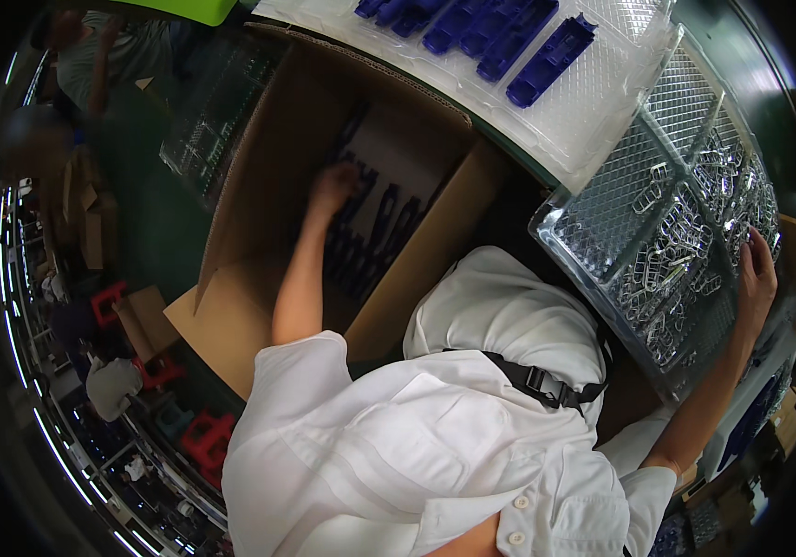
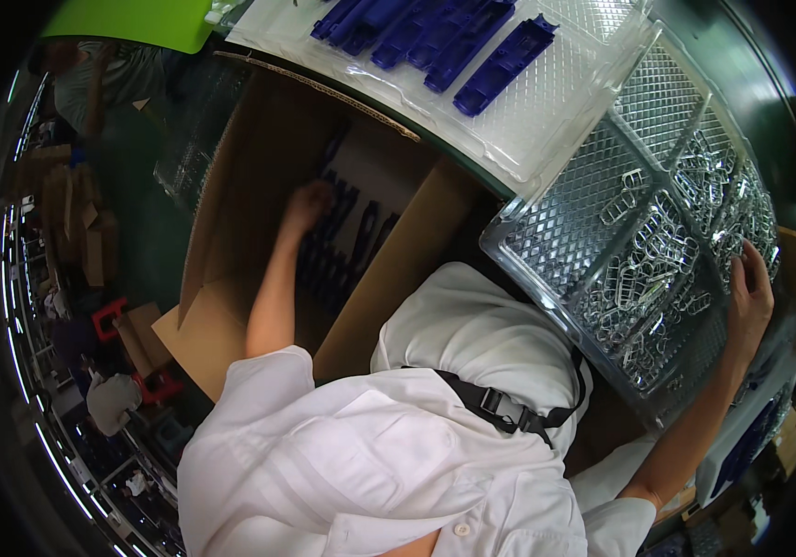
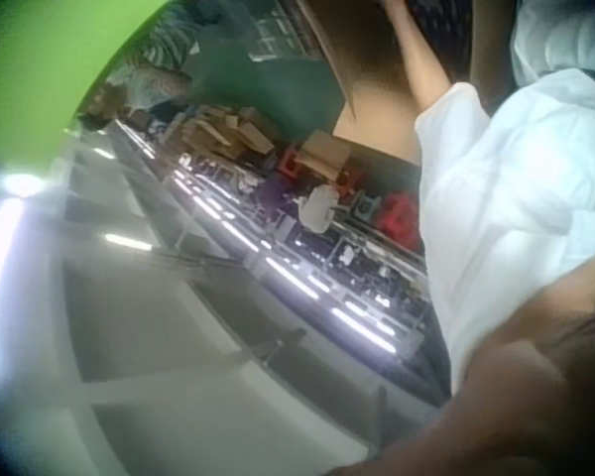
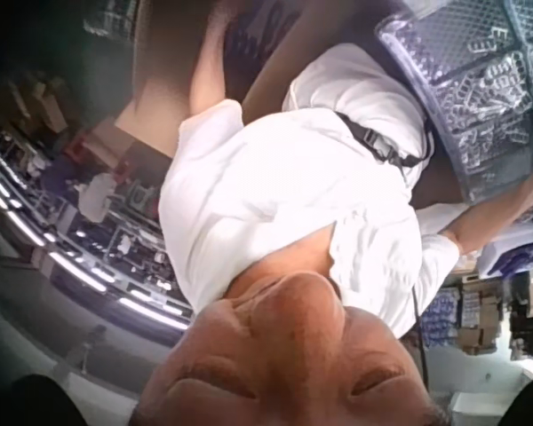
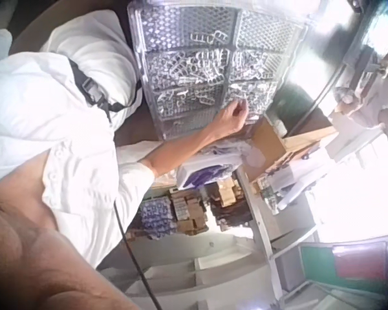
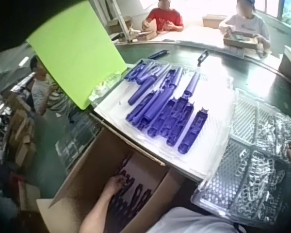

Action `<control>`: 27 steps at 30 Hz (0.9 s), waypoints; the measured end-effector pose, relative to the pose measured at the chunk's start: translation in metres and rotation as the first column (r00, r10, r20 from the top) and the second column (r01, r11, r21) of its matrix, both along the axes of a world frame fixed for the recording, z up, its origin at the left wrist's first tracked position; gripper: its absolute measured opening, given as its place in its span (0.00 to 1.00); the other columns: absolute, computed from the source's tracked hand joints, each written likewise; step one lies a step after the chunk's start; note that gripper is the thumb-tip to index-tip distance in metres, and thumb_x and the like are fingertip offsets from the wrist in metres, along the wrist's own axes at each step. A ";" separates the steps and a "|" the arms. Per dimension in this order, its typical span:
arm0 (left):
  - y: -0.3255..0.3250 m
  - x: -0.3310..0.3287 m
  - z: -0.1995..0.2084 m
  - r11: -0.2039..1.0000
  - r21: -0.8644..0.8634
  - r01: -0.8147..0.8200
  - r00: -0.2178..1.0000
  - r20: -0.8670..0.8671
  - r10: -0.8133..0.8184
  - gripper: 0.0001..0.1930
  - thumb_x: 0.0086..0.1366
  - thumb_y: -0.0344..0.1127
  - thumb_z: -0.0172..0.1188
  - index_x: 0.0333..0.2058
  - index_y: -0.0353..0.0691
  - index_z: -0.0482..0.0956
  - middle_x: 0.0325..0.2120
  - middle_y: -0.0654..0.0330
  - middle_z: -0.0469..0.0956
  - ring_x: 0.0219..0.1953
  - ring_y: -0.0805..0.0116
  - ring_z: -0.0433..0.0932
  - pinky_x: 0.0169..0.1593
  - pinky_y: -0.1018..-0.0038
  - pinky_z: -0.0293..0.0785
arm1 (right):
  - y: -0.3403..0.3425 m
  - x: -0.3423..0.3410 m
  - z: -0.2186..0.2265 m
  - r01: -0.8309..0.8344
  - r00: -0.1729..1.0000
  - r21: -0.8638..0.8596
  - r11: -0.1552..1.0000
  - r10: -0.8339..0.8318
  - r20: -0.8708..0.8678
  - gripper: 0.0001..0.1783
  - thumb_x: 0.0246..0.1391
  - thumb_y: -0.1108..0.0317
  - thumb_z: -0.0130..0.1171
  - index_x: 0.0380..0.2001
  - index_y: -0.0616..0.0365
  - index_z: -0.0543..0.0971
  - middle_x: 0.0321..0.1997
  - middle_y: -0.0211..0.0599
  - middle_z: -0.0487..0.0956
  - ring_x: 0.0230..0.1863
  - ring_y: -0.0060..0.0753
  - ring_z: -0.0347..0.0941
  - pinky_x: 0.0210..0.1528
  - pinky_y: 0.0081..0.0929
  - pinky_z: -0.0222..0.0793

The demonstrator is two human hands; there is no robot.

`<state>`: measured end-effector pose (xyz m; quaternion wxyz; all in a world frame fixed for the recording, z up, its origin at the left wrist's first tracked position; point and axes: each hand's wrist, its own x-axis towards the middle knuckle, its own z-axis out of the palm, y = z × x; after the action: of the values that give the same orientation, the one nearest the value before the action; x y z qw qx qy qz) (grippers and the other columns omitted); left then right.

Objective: Assemble electronic components by inserting internal pieces into plastic housings.

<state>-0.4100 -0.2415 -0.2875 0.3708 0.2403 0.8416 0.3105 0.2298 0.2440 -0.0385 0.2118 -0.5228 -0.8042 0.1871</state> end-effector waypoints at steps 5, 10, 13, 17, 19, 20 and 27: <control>-0.058 0.048 -0.162 0.767 -0.630 0.124 0.914 -0.228 -0.335 0.29 0.76 0.56 0.42 0.52 0.40 0.84 0.52 0.40 0.82 0.57 0.42 0.81 0.58 0.44 0.75 | -0.049 -0.022 0.047 0.099 0.955 -0.302 0.948 -0.176 -0.240 0.19 0.68 0.66 0.63 0.58 0.61 0.81 0.47 0.26 0.83 0.47 0.16 0.77 0.52 0.16 0.70; 0.011 0.107 -0.122 0.786 -0.569 0.241 0.868 -0.235 -0.437 0.31 0.68 0.58 0.53 0.52 0.32 0.79 0.50 0.36 0.81 0.57 0.37 0.80 0.58 0.47 0.78 | -0.110 -0.001 0.085 0.107 0.861 -0.532 0.840 -0.345 -0.372 0.13 0.70 0.64 0.60 0.53 0.58 0.81 0.50 0.30 0.84 0.40 0.10 0.74 0.42 0.12 0.68; -0.010 0.095 -0.137 0.768 -0.621 0.158 0.944 -0.134 -0.302 0.27 0.63 0.51 0.59 0.50 0.33 0.82 0.53 0.37 0.81 0.57 0.38 0.79 0.60 0.50 0.77 | -0.128 -0.038 0.083 -0.109 0.784 -0.597 0.795 -0.301 -0.543 0.09 0.72 0.65 0.56 0.48 0.58 0.79 0.49 0.41 0.85 0.33 0.13 0.71 0.35 0.13 0.68; -0.088 0.062 -0.200 0.681 -0.538 0.497 0.443 -0.517 -0.732 0.21 0.68 0.47 0.57 0.47 0.34 0.82 0.44 0.40 0.83 0.49 0.42 0.82 0.55 0.52 0.78 | -0.148 -0.038 0.083 -0.155 0.668 -0.591 0.792 -0.357 -0.653 0.06 0.67 0.73 0.60 0.44 0.62 0.80 0.50 0.41 0.84 0.35 0.20 0.77 0.37 0.18 0.74; -0.047 0.063 -0.159 0.998 -0.055 0.034 0.999 0.017 -0.033 0.14 0.71 0.40 0.57 0.46 0.37 0.82 0.41 0.46 0.82 0.44 0.50 0.81 0.49 0.53 0.78 | -0.166 -0.038 0.081 -0.150 0.634 -0.523 0.839 -0.324 -0.702 0.07 0.64 0.76 0.62 0.44 0.65 0.82 0.53 0.41 0.82 0.37 0.22 0.79 0.39 0.19 0.75; -0.055 0.061 -0.149 0.970 -0.014 -0.243 0.939 0.249 0.238 0.12 0.71 0.38 0.58 0.46 0.39 0.82 0.41 0.49 0.83 0.43 0.53 0.81 0.47 0.54 0.77 | -0.170 -0.039 0.086 -0.178 0.601 -0.495 0.850 -0.305 -0.739 0.08 0.62 0.77 0.63 0.44 0.67 0.83 0.54 0.41 0.81 0.37 0.23 0.79 0.40 0.19 0.76; 0.007 0.110 0.079 0.823 0.397 -0.407 0.913 0.162 0.373 0.11 0.79 0.39 0.52 0.52 0.41 0.76 0.32 0.64 0.76 0.27 0.72 0.75 0.32 0.74 0.72 | -0.208 -0.036 0.104 -0.175 0.543 -0.290 0.941 -0.154 -0.826 0.09 0.64 0.82 0.61 0.47 0.69 0.81 0.52 0.40 0.79 0.45 0.24 0.79 0.47 0.21 0.78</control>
<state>-0.2996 -0.2345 -0.2084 0.2706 0.1254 0.7705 0.5634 0.1933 0.0358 0.0657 0.4757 -0.3923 -0.5626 0.5508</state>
